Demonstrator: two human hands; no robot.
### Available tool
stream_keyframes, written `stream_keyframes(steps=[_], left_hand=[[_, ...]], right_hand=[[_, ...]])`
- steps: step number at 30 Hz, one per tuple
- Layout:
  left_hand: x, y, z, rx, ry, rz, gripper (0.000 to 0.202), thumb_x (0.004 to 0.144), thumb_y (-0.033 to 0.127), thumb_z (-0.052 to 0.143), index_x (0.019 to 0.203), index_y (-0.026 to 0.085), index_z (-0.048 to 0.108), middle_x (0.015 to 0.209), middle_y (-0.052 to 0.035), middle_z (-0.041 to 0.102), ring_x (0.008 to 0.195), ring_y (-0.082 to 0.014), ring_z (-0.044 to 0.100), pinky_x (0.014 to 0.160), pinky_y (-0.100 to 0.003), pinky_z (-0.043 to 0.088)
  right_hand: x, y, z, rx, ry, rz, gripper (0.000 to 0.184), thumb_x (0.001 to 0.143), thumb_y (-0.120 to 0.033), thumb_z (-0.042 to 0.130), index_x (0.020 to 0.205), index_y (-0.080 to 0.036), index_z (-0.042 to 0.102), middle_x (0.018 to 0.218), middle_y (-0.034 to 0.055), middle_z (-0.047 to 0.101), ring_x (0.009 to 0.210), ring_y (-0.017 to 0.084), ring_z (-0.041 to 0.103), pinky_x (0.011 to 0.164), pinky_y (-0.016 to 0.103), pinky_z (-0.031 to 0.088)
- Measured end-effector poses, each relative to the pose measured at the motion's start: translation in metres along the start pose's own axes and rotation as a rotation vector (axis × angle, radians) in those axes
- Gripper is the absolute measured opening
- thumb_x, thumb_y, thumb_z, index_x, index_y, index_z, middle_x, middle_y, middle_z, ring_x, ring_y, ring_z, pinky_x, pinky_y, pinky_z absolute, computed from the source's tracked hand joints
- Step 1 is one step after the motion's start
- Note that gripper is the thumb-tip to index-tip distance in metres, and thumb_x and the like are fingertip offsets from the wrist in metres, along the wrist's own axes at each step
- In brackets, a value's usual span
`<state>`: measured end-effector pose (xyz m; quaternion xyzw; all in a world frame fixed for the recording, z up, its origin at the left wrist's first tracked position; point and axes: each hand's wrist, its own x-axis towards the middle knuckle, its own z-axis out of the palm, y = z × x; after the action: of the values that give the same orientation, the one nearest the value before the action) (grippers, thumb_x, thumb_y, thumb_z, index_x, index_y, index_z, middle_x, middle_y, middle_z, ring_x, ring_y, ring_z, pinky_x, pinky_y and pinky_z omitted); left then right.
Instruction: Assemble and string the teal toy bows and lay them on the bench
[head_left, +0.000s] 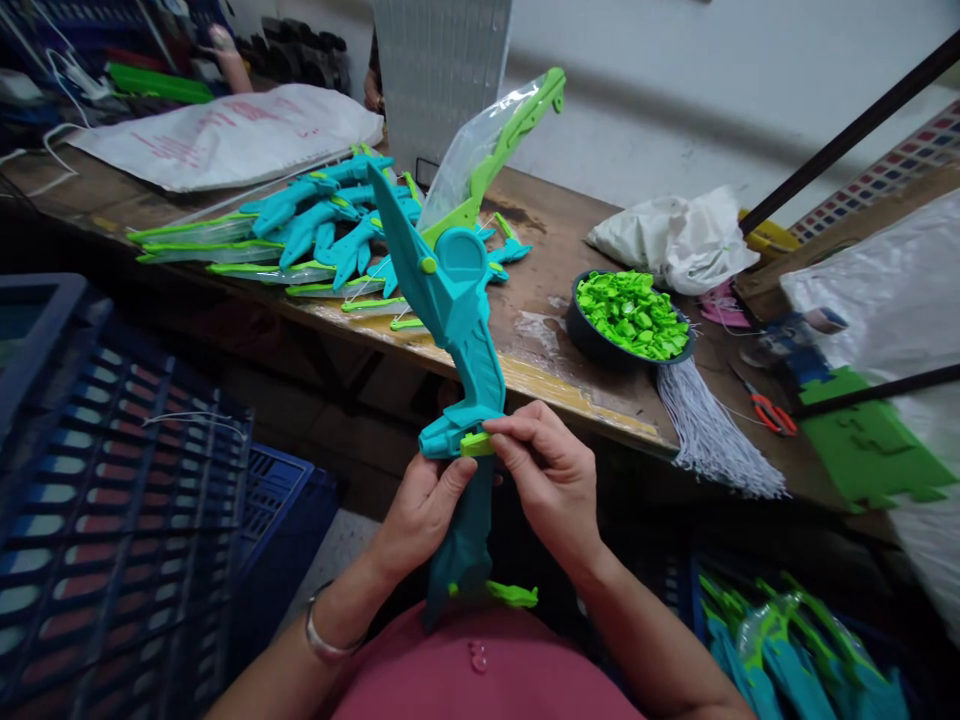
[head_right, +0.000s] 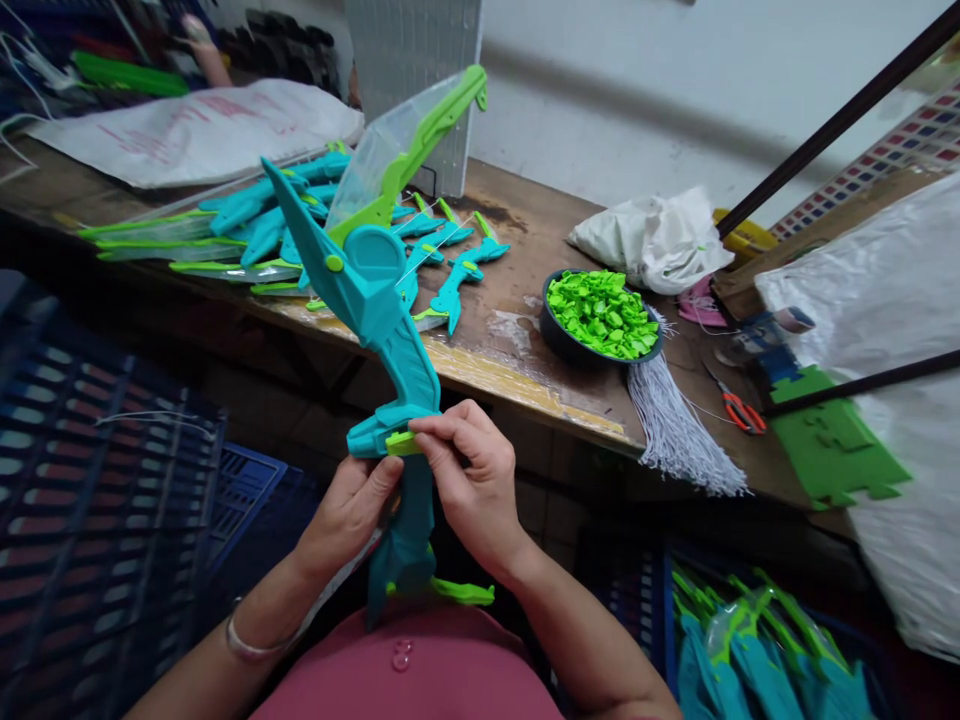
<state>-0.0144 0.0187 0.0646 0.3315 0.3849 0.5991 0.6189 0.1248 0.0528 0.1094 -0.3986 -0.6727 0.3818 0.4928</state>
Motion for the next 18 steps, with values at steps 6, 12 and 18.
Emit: stream_keyframes(steps=[6, 12, 18], left_hand=[[-0.002, -0.002, 0.001, 0.103, 0.009, 0.105, 0.039, 0.090, 0.044, 0.072, 0.121, 0.020, 0.074, 0.110, -0.0087, 0.074, 0.097, -0.0261, 0.069, 0.091, -0.033, 0.055], [-0.006, -0.007, 0.001, 0.157, 0.023, 0.165, 0.040, 0.095, 0.045, 0.066, 0.126, 0.020, 0.071, 0.126, -0.0090, 0.071, 0.118, -0.0287, 0.064, 0.105, -0.034, 0.048], [-0.014, -0.003, 0.008, 0.121, 0.092, 0.112, 0.036, 0.092, 0.047, 0.067, 0.116, 0.021, 0.076, 0.108, -0.0080, 0.077, 0.107, -0.0308, 0.069, 0.096, -0.038, 0.054]], right_hand=[[-0.002, -0.003, 0.005, -0.082, 0.023, -0.088, 0.018, 0.095, -0.019, 0.066, 0.101, -0.032, 0.077, 0.087, 0.0015, 0.061, 0.078, 0.015, 0.060, 0.068, 0.032, 0.055], [-0.006, -0.002, 0.011, -0.224, 0.080, -0.211, 0.016, 0.096, -0.018, 0.063, 0.101, -0.029, 0.073, 0.103, 0.0046, 0.059, 0.096, 0.019, 0.062, 0.082, 0.037, 0.057], [0.003, 0.000, -0.004, -0.137, -0.036, -0.079, 0.041, 0.088, -0.032, 0.075, 0.125, -0.026, 0.058, 0.128, 0.0080, 0.061, 0.117, 0.025, 0.059, 0.100, 0.043, 0.053]])
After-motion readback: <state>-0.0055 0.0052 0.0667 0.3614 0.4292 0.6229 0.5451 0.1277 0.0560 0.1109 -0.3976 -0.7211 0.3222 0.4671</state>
